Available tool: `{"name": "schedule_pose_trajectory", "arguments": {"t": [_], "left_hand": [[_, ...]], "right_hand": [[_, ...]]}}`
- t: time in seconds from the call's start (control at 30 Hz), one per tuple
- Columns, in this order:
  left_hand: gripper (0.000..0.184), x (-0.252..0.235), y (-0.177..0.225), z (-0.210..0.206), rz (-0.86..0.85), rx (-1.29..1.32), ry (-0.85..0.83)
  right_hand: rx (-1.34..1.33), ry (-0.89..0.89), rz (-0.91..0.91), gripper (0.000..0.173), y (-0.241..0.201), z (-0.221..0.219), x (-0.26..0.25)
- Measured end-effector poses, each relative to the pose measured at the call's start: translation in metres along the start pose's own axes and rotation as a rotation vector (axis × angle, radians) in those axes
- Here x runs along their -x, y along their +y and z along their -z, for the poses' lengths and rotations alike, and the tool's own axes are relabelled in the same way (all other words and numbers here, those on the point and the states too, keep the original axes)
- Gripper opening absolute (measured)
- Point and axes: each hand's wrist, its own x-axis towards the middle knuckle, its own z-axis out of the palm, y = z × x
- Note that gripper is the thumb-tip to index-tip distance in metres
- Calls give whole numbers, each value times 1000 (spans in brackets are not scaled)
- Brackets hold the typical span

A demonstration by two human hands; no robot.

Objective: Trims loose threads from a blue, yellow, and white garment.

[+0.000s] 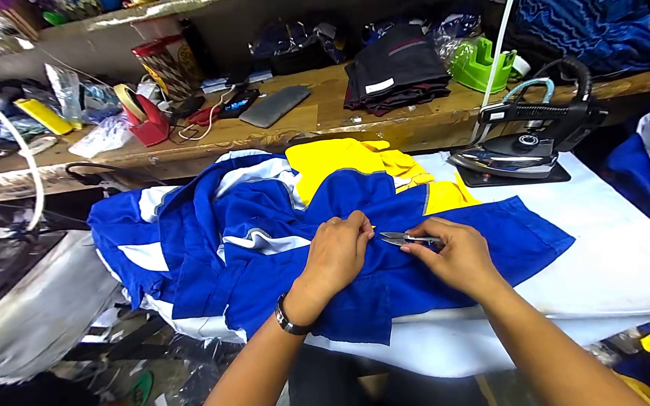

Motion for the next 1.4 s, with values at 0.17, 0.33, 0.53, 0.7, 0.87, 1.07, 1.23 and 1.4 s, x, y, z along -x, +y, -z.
{"name": "schedule_pose_trajectory", "arguments": {"t": [0.17, 0.33, 0.53, 0.7, 0.87, 1.07, 1.23, 1.4], "left_hand": [[8, 3, -2, 8, 31, 55, 52], [11, 15, -19, 25, 140, 297, 176], [9, 19, -21, 30, 147, 498, 206], [9, 18, -19, 31, 133, 520, 193], [7, 29, -35, 42, 98, 254, 135], [14, 50, -49, 45, 83, -87, -146], [18, 47, -48, 53, 64, -71, -236], [20, 45, -46, 55, 143, 7, -279]], "right_hand": [[-32, 27, 11, 25, -2, -1, 0], [-83, -35, 39, 29, -25, -7, -7], [-92, -91, 88, 25, -45, -22, -19], [-55, -118, 120, 21, -52, -24, -27], [14, -137, 132, 20, -52, -21, -29], [65, -222, 114, 25, -52, -21, -25], [67, -222, 131, 27, -54, -20, -23], [67, -217, 149, 29, -57, -18, -21]]}}
